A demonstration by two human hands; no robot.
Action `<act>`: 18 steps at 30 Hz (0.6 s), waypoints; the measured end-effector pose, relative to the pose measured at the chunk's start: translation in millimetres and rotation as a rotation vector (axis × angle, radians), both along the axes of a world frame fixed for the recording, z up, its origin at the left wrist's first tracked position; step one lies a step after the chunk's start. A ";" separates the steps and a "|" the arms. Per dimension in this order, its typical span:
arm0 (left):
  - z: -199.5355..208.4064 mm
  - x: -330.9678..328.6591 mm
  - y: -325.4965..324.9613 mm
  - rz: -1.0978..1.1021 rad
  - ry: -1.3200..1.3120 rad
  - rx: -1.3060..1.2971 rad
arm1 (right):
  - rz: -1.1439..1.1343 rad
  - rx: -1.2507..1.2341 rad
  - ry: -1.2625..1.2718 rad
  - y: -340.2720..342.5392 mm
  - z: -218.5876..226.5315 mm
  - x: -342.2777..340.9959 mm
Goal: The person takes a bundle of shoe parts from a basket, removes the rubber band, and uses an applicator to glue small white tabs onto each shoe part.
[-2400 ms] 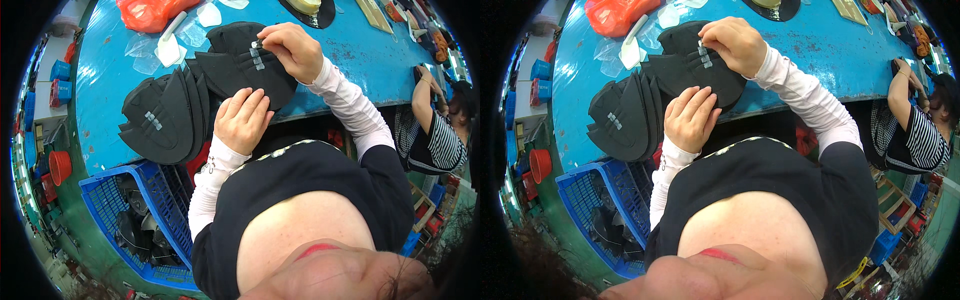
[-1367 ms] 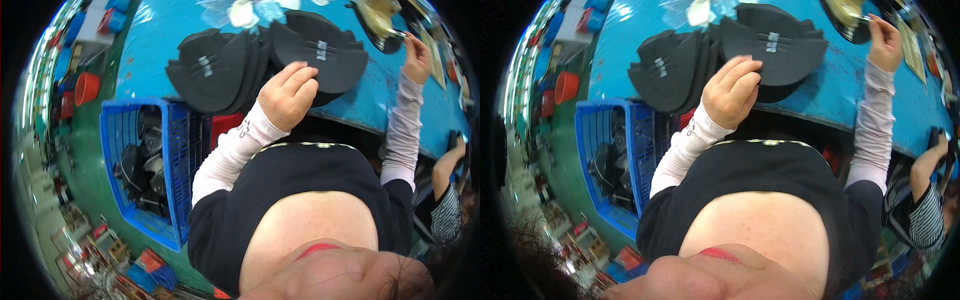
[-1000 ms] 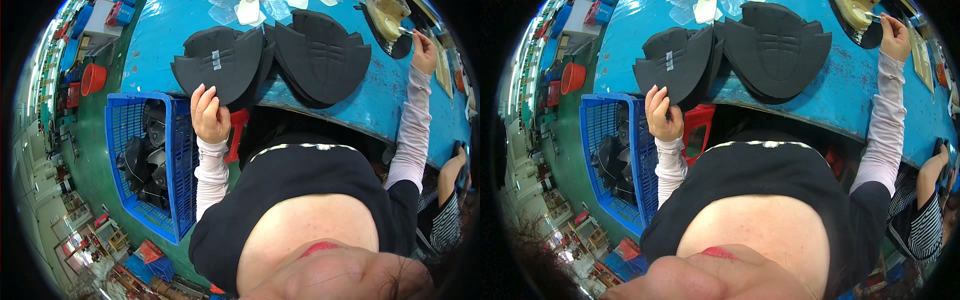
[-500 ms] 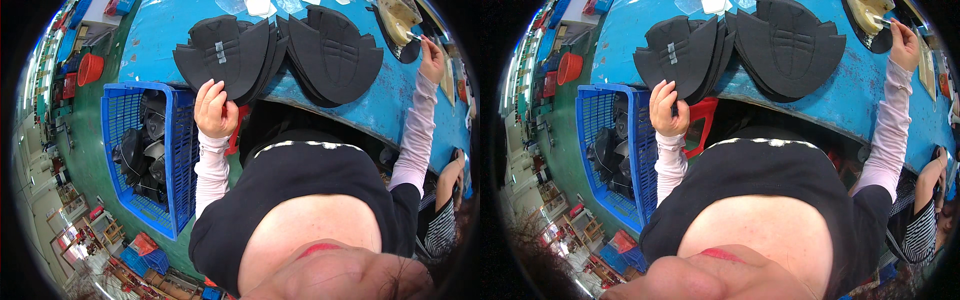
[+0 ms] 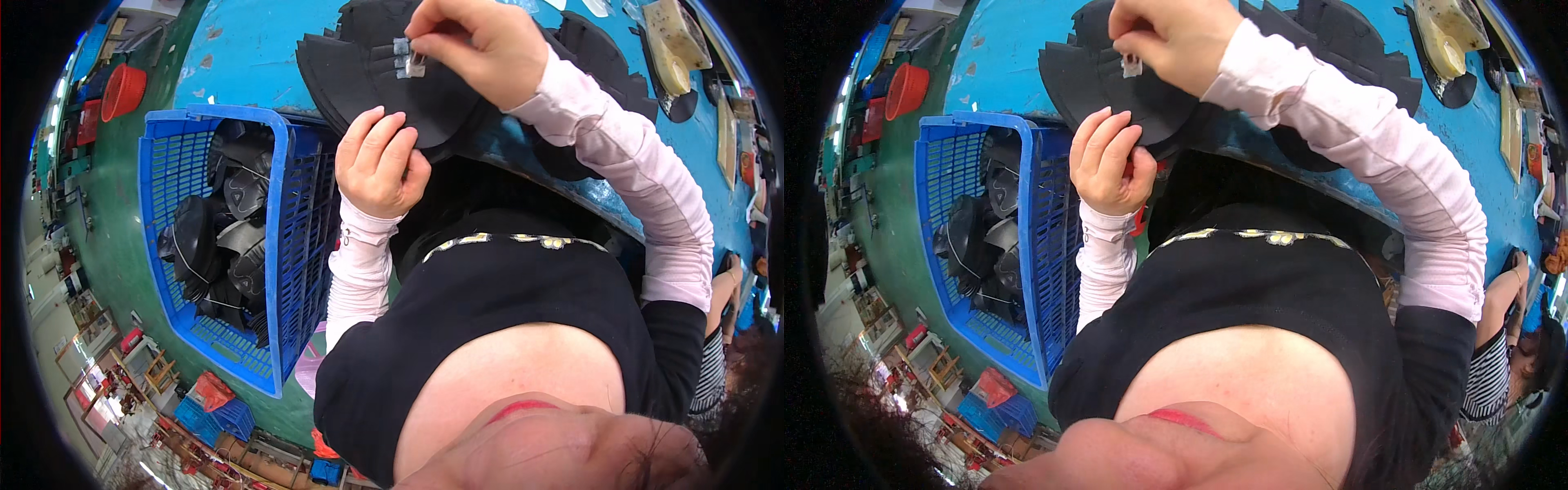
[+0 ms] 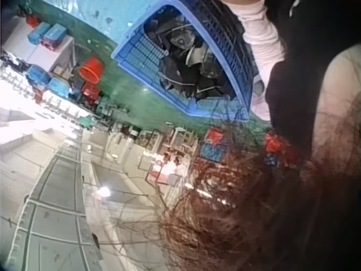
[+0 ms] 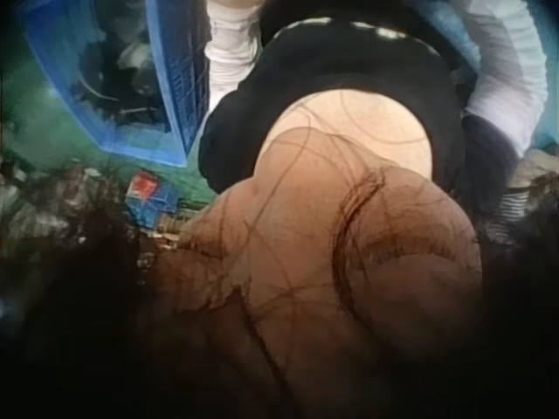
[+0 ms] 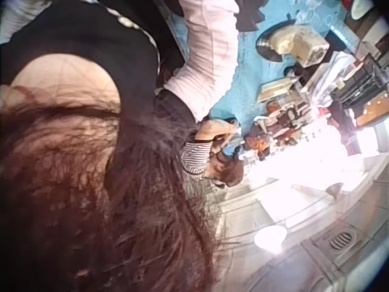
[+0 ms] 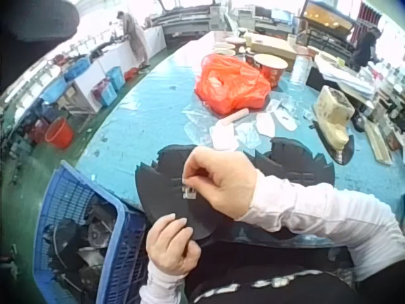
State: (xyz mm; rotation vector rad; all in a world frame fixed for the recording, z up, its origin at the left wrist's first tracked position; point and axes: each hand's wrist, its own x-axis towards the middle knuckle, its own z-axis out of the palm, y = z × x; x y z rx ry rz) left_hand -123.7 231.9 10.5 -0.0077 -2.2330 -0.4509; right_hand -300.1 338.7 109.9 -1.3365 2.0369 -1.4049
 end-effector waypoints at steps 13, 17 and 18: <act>-2.7 -1.6 -2.1 -0.010 0.018 0.047 | 0.119 0.008 0.374 -19.2 -19.1 5.0; -1.9 -2.1 -1.4 -0.017 0.022 0.056 | 0.107 0.059 0.433 -17.4 -13.2 8.8; -2.1 -1.6 -1.4 -0.015 0.021 0.056 | 0.108 0.059 0.431 -17.8 -14.3 9.2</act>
